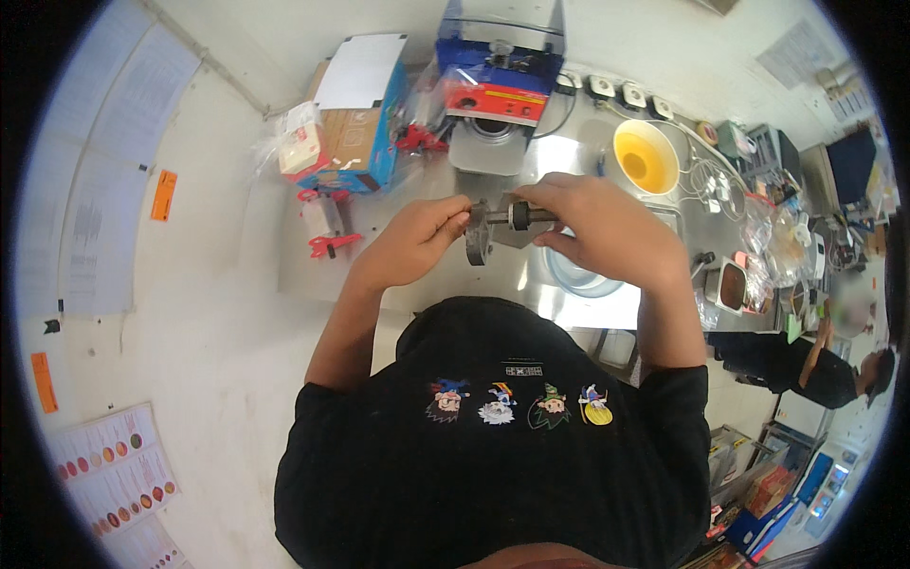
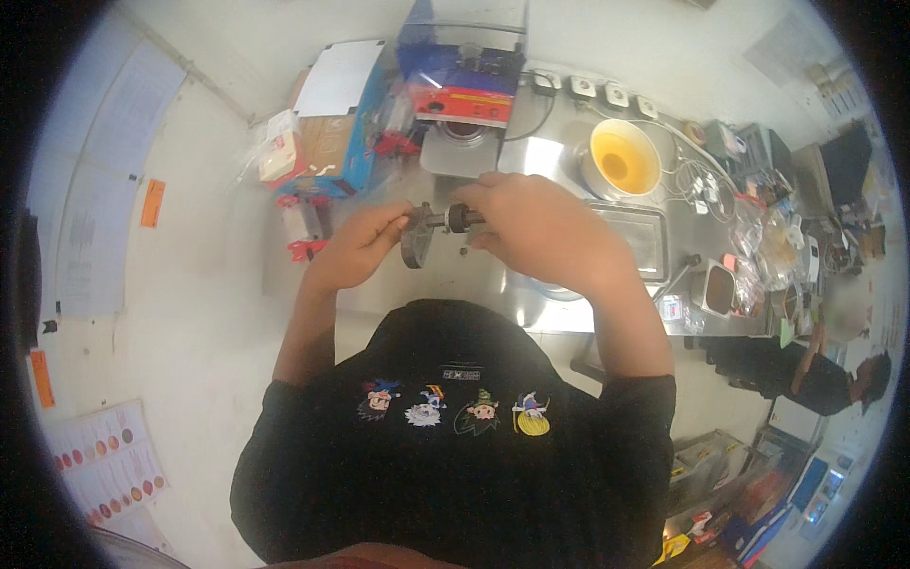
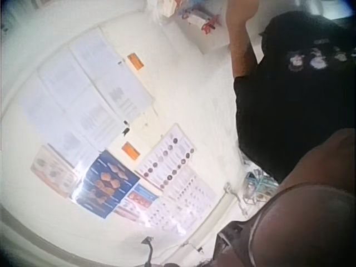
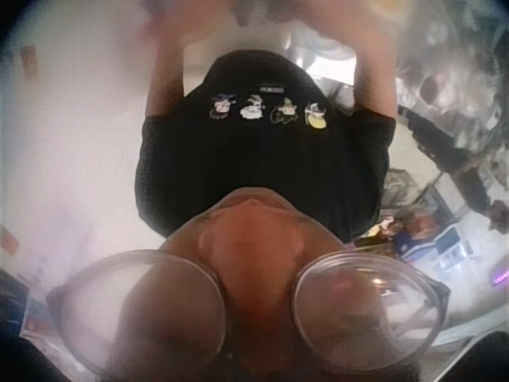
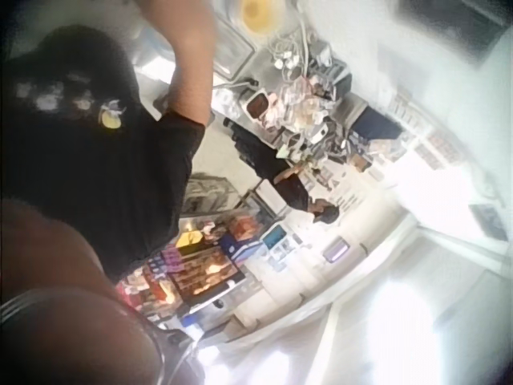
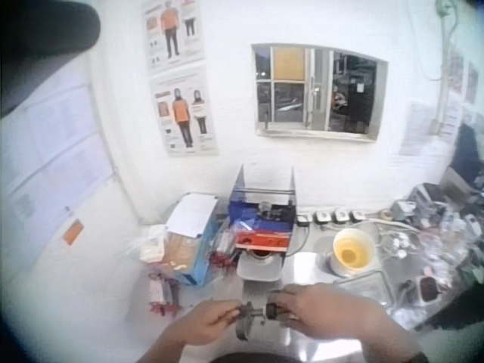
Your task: The person assembles a blue and red kitchen appliance, likely a meat grinder, by inserting a metal rod and attaching small black components. They handle the appliance body, a metal rod, and small black parts, using their hands to fit the pieces together on a cluttered countertop.
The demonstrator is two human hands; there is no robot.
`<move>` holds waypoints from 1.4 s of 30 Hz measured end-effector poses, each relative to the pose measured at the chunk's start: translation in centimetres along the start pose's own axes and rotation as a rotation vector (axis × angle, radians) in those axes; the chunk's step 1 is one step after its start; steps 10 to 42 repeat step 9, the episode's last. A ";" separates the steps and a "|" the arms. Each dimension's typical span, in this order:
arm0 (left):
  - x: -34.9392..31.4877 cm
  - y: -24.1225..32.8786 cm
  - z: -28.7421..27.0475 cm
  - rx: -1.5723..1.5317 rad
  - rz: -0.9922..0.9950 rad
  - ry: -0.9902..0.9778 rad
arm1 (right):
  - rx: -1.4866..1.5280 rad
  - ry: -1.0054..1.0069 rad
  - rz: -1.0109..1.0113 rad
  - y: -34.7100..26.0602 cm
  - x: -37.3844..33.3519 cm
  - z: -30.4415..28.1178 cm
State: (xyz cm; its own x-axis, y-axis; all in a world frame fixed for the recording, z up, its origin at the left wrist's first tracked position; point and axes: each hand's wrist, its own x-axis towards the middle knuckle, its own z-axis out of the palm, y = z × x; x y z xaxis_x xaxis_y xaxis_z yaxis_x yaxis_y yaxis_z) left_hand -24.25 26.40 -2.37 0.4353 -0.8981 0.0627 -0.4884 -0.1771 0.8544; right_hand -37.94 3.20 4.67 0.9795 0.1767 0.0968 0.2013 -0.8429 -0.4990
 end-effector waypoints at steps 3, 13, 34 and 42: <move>-2.1 -1.4 -1.5 0.030 0.041 0.150 | -0.093 -0.025 0.030 -1.0 1.8 -0.2; -4.3 -2.3 -7.1 0.075 -0.131 0.163 | -0.042 -0.007 -0.019 -0.8 5.4 2.1; -4.3 -2.3 -7.1 0.075 -0.131 0.163 | -0.042 -0.007 -0.019 -0.8 5.4 2.1; -4.3 -2.3 -7.1 0.075 -0.131 0.163 | -0.042 -0.007 -0.019 -0.8 5.4 2.1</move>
